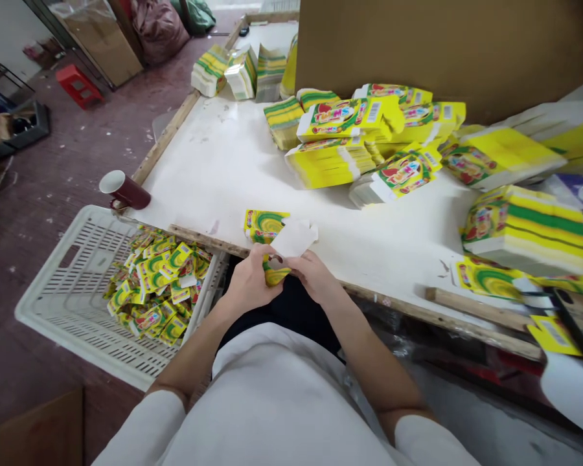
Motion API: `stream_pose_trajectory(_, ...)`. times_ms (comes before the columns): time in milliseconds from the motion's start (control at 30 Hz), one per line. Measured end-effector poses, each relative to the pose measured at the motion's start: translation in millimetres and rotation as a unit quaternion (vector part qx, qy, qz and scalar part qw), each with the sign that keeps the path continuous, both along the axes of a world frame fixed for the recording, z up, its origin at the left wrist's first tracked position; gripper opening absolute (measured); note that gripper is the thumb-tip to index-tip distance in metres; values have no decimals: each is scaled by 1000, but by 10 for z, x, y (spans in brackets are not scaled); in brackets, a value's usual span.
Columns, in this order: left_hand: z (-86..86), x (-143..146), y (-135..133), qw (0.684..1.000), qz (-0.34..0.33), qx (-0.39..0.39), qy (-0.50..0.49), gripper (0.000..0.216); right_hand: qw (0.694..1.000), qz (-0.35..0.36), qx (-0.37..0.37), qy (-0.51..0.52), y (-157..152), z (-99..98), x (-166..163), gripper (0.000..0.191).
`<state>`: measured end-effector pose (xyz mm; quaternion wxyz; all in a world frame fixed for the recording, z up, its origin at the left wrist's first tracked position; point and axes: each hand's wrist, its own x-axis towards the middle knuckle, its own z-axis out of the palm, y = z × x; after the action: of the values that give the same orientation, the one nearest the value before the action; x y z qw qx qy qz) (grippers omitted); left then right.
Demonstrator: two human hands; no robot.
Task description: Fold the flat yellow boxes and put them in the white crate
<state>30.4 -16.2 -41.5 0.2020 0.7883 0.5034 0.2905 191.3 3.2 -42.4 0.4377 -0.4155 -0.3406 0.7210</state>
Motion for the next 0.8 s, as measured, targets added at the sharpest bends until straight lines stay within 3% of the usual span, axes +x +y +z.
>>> stream_pose_trajectory(100,11,-9,9,999,2,-37,33,54,987,-7,121,-107,-47,-29,-19,38)
stream_pose_trajectory(233,-36,-18,76,996,-46,-66,24,62,921,38,312,-232,-180,-62,-29,64)
stream_pose_trajectory(333,-75,-6,121,995,-90,-31,-12,70,877,50,387,-281,-232,-120,-42,65)
stream_pose_trajectory(400,-72,-3,125,998,-47,-16,-36,80,862,17,406,-303,-210,-181,-33,57)
stream_pose_trajectory(500,-28,-29,97,992,93,-27,-76,92,863,-100,379,-319,-121,-272,25,51)
stream_pose_trajectory(600,20,-87,71,956,153,-135,-210,74,851,-175,363,-336,-61,-315,83,51)
stream_pose_trajectory(700,51,-145,78,887,168,-217,-371,52,833,-93,414,-356,-74,-289,101,51)
stream_pose_trajectory(800,79,-180,107,851,193,-216,-439,50,832,-28,424,-356,-94,-207,131,40)
